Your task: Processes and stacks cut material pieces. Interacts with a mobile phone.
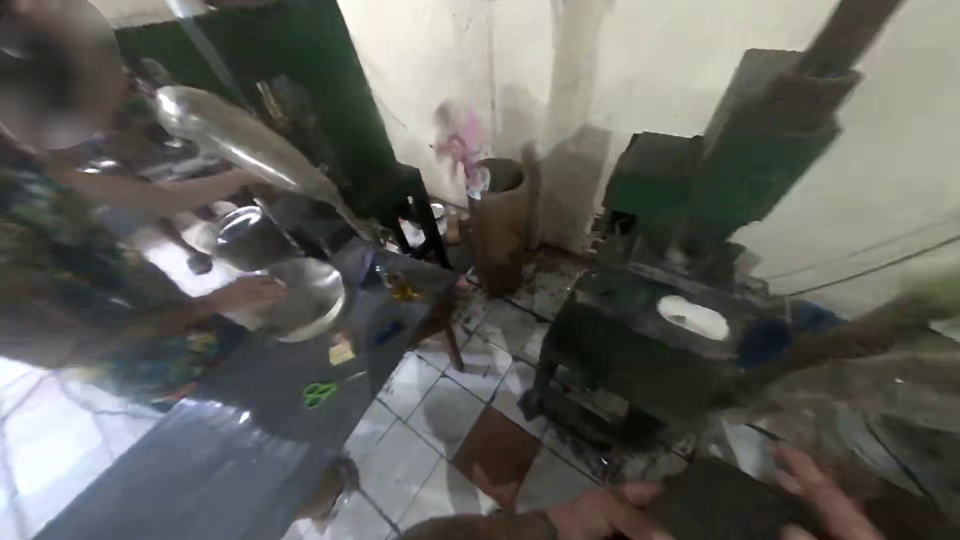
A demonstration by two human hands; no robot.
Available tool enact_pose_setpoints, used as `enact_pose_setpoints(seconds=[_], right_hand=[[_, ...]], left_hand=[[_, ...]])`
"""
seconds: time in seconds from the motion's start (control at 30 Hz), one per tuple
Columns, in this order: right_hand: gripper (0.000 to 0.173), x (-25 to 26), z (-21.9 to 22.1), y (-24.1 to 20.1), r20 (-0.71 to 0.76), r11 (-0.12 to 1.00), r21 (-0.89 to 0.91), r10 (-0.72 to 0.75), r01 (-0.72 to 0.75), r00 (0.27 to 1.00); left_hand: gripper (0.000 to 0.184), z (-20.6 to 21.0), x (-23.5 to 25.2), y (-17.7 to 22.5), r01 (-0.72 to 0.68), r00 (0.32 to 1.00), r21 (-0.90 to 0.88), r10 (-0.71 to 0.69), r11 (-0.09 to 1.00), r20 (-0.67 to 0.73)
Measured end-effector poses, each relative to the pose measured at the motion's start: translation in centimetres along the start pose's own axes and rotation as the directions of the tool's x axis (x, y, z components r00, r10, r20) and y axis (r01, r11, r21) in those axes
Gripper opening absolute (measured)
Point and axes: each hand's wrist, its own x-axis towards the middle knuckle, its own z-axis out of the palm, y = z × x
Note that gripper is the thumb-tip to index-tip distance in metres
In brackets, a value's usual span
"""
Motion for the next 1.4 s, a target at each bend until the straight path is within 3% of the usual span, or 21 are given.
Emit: enact_pose_setpoints(seconds=[0.07,0.13,0.17,0.23,0.27,0.37,0.47,0.53,0.6,0.73,0.8,0.9,1.0,1.1,1.2,1.4], right_hand=[[0.048,2.7,8.4,1.8,-0.114,0.947,0.280,0.197,-0.159,0.974],[0.047,4.5,15.9,2.1,0.002,0.687,0.663,0.395,-0.297,0.918],[0.049,5.2,18.4,2.5,0.094,0.571,0.746,0.420,-0.344,0.902],[0.046,6.2,21.4,4.2,0.221,0.426,0.804,0.435,-0.415,0.873],[0.044,6.6,22.0,5.0,0.279,0.403,0.792,0.429,-0.458,0.859],[0.043,7.6,22.3,6.5,0.453,0.350,0.744,0.362,-0.569,0.815],[0.044,7.7,22.9,6.8,0.525,0.349,0.731,0.262,-0.586,0.810],[0.046,8.1,23.4,6.6,0.560,0.292,0.763,0.149,-0.577,0.815],[0.049,8.8,23.8,6.1,0.571,0.267,0.774,0.096,-0.573,0.816],[0.058,11.1,24.0,3.8,0.583,0.311,0.751,0.104,-0.583,0.806],[0.058,11.6,23.8,2.7,0.508,0.408,0.737,0.191,-0.538,0.840],[0.050,12.6,23.6,3.2,0.506,0.394,0.783,0.048,-0.482,0.861],[0.046,13.0,24.0,3.1,0.520,0.336,0.808,-0.021,-0.484,0.854],[0.047,13.0,24.3,3.2,0.547,0.345,0.790,-0.026,-0.506,0.836],[0.046,12.9,24.8,3.4,0.545,0.382,0.774,0.005,-0.506,0.838],[0.048,13.1,25.2,3.8,0.550,0.365,0.780,-0.012,-0.509,0.835]], left_hand=[[0.061,-1.3,-4.7,1.9,-0.196,0.959,-0.016,0.188,0.981,-0.214],[0.075,-2.9,-7.8,3.1,-0.277,0.873,0.121,0.302,0.953,-0.384],[0.076,-3.7,-9.0,3.5,-0.289,0.826,0.180,0.340,0.940,-0.450],[0.076,-4.9,-11.2,3.9,-0.255,0.747,0.324,0.399,0.911,-0.532],[0.078,-5.5,-12.4,4.2,-0.192,0.747,0.420,0.409,0.887,-0.523],[0.084,-6.4,-15.7,6.1,0.041,0.833,0.634,0.324,0.772,-0.448],[0.085,-6.6,-17.5,7.1,0.094,0.884,0.718,0.274,0.690,-0.379],[0.084,-6.4,-18.1,7.5,-0.005,0.908,0.693,0.293,0.721,-0.299],[0.090,-5.9,-18.5,8.4,-0.024,0.896,0.646,0.303,0.763,-0.324],[0.106,-5.1,-19.6,11.1,0.050,0.718,0.701,0.462,0.712,-0.521],[0.097,-5.6,-19.5,11.6,-0.040,0.626,0.677,0.547,0.735,-0.556],[0.082,-6.7,-18.8,12.3,-0.251,0.570,0.566,0.592,0.786,-0.569],[0.062,-6.8,-17.9,13.3,-0.410,0.604,0.511,0.645,0.755,-0.469],[0.054,-6.6,-17.0,14.2,-0.439,0.663,0.519,0.654,0.734,-0.365],[0.053,-6.3,-16.6,14.3,-0.464,0.671,0.479,0.649,0.745,-0.359],[0.030,-6.6,-16.5,14.4,-0.505,0.688,0.417,0.644,0.756,-0.334]])
